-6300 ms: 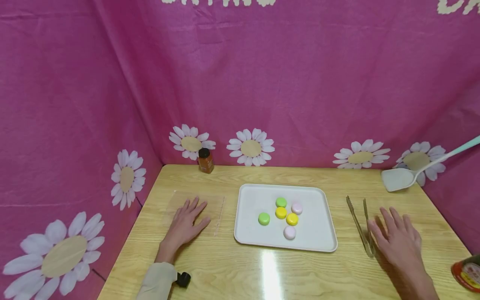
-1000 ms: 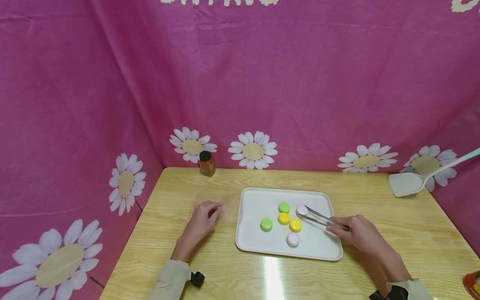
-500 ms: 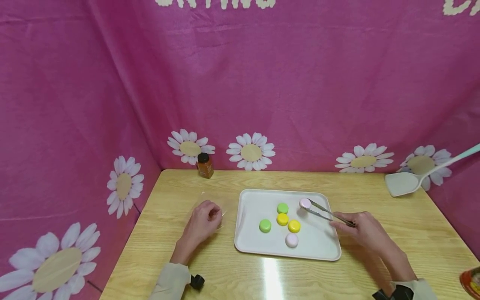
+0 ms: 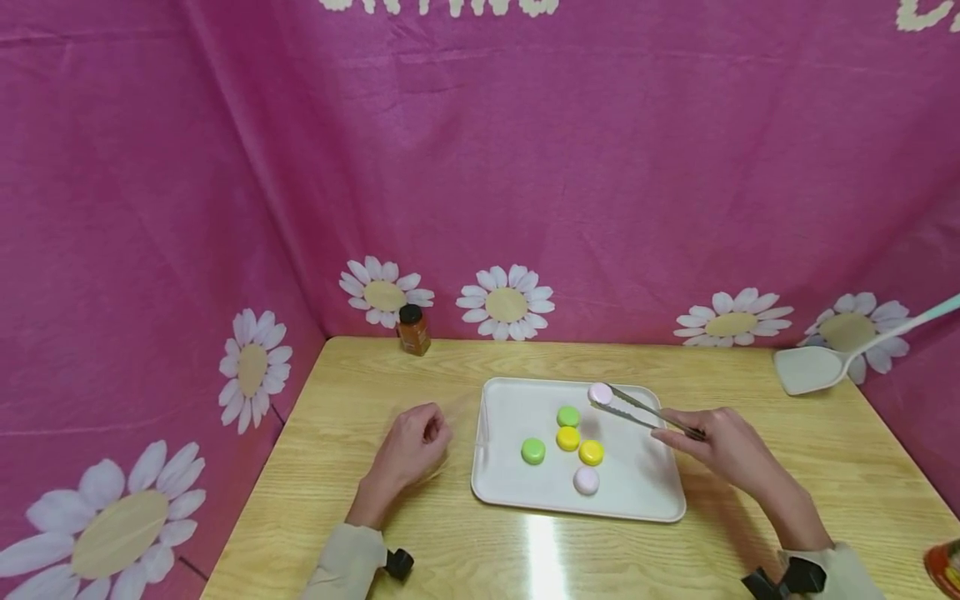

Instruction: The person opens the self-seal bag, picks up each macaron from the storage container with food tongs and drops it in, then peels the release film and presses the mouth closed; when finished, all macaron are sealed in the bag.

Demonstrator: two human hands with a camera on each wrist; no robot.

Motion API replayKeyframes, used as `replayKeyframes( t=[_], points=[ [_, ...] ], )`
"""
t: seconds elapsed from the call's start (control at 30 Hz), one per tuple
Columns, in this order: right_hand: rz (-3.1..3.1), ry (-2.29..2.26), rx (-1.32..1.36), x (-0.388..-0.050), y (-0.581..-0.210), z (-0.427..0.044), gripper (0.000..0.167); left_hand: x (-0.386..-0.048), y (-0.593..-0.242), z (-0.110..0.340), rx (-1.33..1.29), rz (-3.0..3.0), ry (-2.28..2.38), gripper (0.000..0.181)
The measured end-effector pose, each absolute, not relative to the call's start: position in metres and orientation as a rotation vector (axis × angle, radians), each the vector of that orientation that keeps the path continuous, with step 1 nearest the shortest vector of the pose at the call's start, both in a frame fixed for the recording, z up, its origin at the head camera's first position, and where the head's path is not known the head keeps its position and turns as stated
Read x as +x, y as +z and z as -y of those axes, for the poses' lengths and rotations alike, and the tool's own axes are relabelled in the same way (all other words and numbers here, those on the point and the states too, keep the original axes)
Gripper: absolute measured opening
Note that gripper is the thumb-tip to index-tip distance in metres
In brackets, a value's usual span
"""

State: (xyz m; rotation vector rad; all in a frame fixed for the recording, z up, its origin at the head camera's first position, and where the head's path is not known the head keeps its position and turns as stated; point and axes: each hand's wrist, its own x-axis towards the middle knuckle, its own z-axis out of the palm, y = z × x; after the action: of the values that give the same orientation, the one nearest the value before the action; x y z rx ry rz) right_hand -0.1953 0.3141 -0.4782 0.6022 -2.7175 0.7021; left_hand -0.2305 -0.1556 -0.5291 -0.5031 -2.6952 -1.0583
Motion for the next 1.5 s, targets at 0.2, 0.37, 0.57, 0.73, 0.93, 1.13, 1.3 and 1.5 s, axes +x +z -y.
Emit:
replayKeyframes(
  t=[0.2, 0.37, 0.57, 0.73, 0.93, 1.13, 1.3, 1.5],
  points=[
    [2.682, 0.716, 0.678, -0.2, -0.468, -0.297, 0.035, -0.231, -0.531, 0.151, -0.548, 2.701, -1.053, 0.02],
    [2.693, 0.748, 0.763, -0.206, -0.468, -0.278, 0.034, -0.228, -0.533, 0.15, -0.551, 2.734, -1.059, 0.02],
    [2.693, 0.766, 0.897, -0.214, -0.468, -0.25, 0.035, -0.227, -0.532, 0.148, -0.578, 2.72, -1.045, 0.019],
    [2.726, 0.778, 0.995, -0.221, -0.471, -0.225, 0.037, -0.227, -0.531, 0.149, -0.581, 2.72, -1.049, 0.02],
    [2.704, 0.641, 1.148, -0.23, -0.478, -0.202, 0.031, -0.227, -0.535, 0.148, -0.588, 2.701, -1.027, 0.021],
    [2.728, 0.549, 1.211, -0.233, -0.479, -0.181, 0.026, -0.226, -0.533, 0.146, -0.607, 2.671, -1.002, 0.02],
    [2.725, 0.453, 1.257, -0.233, -0.478, -0.163, 0.018, -0.224, -0.532, 0.145, -0.609, 2.683, -0.981, 0.019],
    [2.712, 0.425, 1.287, -0.239, -0.476, -0.148, 0.021, -0.224, -0.53, 0.144, -0.603, 2.663, -0.956, 0.018]
  ],
)
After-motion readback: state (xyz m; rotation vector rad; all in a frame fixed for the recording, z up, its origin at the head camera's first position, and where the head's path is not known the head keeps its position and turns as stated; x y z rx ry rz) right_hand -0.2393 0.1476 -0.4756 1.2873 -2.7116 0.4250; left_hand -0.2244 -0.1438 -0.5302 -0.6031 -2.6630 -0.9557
